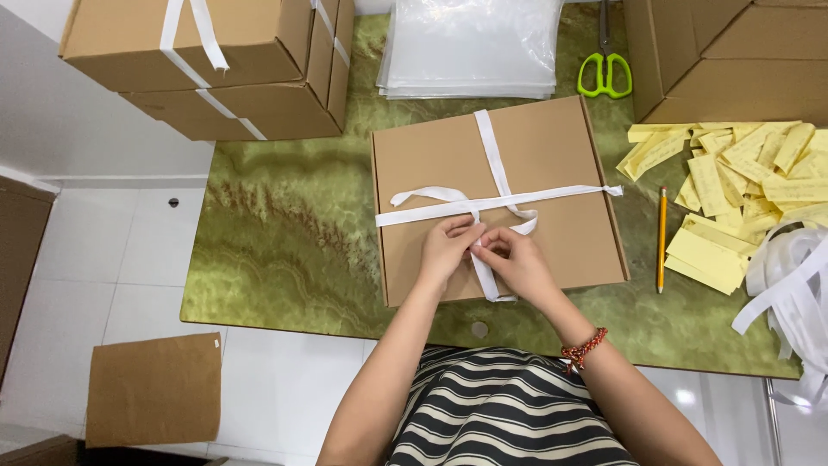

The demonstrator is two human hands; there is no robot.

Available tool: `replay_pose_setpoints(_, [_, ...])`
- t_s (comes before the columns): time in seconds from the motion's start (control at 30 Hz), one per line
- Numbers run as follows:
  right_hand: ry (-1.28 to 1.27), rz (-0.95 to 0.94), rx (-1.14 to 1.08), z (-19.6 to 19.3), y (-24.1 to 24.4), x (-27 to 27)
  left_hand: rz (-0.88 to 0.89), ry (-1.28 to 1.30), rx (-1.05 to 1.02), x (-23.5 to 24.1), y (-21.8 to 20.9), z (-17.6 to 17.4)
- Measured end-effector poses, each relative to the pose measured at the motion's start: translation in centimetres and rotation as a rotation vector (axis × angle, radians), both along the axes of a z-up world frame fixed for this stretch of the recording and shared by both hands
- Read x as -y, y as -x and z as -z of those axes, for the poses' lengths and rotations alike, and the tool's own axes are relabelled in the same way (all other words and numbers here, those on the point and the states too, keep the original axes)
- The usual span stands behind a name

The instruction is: The person unties a ribbon on a cardboard box, removes a yellow shirt wrapped in plastic, and hangs it on a hanger on a clothing rack. The person then places a plastic bag into the empty box and closes it.

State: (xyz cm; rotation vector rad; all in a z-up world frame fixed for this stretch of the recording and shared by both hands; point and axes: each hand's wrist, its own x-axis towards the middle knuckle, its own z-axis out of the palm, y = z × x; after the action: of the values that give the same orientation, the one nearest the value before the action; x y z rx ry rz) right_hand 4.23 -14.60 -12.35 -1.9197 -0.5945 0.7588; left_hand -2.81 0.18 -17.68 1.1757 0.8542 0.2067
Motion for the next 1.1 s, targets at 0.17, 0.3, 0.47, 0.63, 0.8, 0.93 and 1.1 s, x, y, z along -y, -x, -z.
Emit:
replay_pose_setpoints(0.17, [-0.281,0.130,-0.270,-3.8,0.6,0.5,0.051,-0.001,0.038,1.2,-0.5,-6.0])
replay_pose_setpoints(0.3, [-0.476,0.231,-0.450,-7.3,0.0,1.6,0.062,-0.024,0.099,0.9,-2.0,-6.7])
replay_pose_setpoints(0.47, [-0.590,0.426,-0.495,-6.8,-3.1,5.7,0.072,0.046,0.178,1.3,-3.9,-7.3])
replay_pose_setpoints(0.63, [-0.698,0.594,-0.424,-5.9,-6.9,11.9,0.089,0.038,0.150,0.3,-5.8,-4.7])
replay_pose_setpoints(0.8, [-0.566,0.722,-0.282,-7.5,-8.1,15.3,-0.061,-0.154,0.129,-1.1,-8.7,-3.4])
replay_pose_setpoints(0.93, [-0.361,0.744,-0.167,-6.4,-7.8,15.6,-0.058,-0.096,0.124,-1.3,-10.8,-3.8])
replay_pose_setpoints(1.1, [0.271,0.516,0.045,-1.8,-8.6,16.1,-0.021,0.027,0.122,-1.1,-13.4,-2.4])
